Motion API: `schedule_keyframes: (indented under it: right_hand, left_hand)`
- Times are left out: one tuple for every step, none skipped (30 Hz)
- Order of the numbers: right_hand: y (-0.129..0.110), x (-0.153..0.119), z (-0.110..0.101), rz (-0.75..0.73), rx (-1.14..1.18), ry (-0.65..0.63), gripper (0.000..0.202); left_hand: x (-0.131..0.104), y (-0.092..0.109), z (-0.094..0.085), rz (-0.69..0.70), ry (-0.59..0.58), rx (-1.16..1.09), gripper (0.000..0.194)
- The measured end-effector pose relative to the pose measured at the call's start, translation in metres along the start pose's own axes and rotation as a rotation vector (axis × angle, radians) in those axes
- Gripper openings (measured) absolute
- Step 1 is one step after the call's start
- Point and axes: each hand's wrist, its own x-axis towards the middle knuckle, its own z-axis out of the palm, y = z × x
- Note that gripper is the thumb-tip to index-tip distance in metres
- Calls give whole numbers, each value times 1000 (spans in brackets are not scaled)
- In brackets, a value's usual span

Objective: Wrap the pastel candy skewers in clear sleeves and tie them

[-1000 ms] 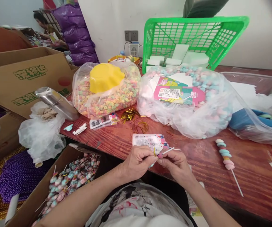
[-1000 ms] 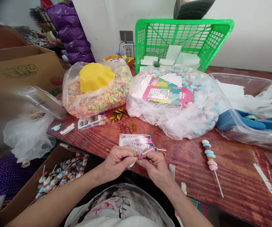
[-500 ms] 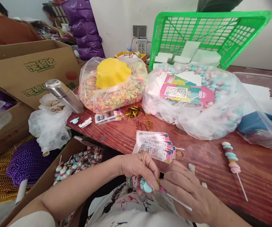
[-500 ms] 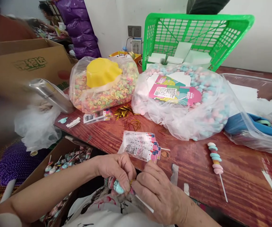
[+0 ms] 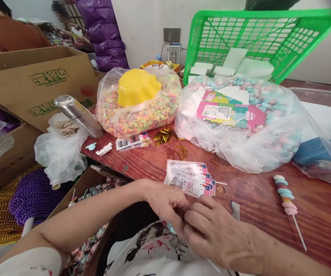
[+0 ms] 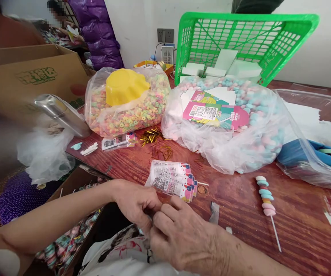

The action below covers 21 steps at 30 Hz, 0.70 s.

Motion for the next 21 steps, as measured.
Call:
schedule_keyframes:
  right_hand:
    - [4,1,1,11,-49,-33,13]
    - [11,2,2,38,-96,-54,13]
    - [20,4,4,87,-137,-52,14]
    - [32,5,5,164,-167,-16,14]
    - [45,7,5,268,-176,57,14]
    - [58,9,4,386,-163,163,15]
    - [70,11,2,532,-117,306,15]
    - [78,14,-1,655,-80,428,16]
    - [81,18,-4,738,-53,527,18]
    - [80,22,-7,800,6,617,18]
    - [74,26,-9,825,80,678,19]
    - [65,30,-9,840,220,747,18]
    - [53,33,-7,829,410,793,18]
    - [42,36,-4,807,545,775,21]
    - [33,36,0,809,659,750,22]
    - [27,35,5,818,759,725,23]
    - [23,33,9,835,829,709,24]
    - [23,30,13,860,872,709,24]
    - [25,27,15,883,886,722,24]
    - [28,25,15,898,873,743,24]
    - [31,23,14,900,847,765,24]
  left_hand:
    - [-5,10,-3,-33,110,262,18]
    - [-9,21,-4,-88,241,526,15]
    - [-12,32,-4,-155,407,764,15]
    - [-12,41,-3,-212,575,956,17]
    - [-11,48,0,-250,729,1089,20]
    - [-8,52,2,-251,857,1158,25]
    - [-3,53,4,-208,949,1161,27]
    - [4,51,6,-131,1016,1098,27]
    - [11,46,6,-28,1056,971,23]
    - [18,40,6,81,1082,787,20]
    - [23,32,4,168,1097,561,21]
    - [27,26,2,228,1094,306,24]
    - [28,20,-1,280,1092,57,28]
    - [26,17,-3,323,1084,-158,29]
    - [22,15,-6,369,1071,-315,28]
    - [17,15,-7,424,1060,-395,25]
    - [11,16,-9,478,1055,-406,21]
    - [5,17,-9,528,1076,-378,16]
    - [1,17,-9,564,1118,-357,13]
    - [-1,17,-7,572,1155,-371,13]
    - [-2,16,-5,557,1169,-425,17]
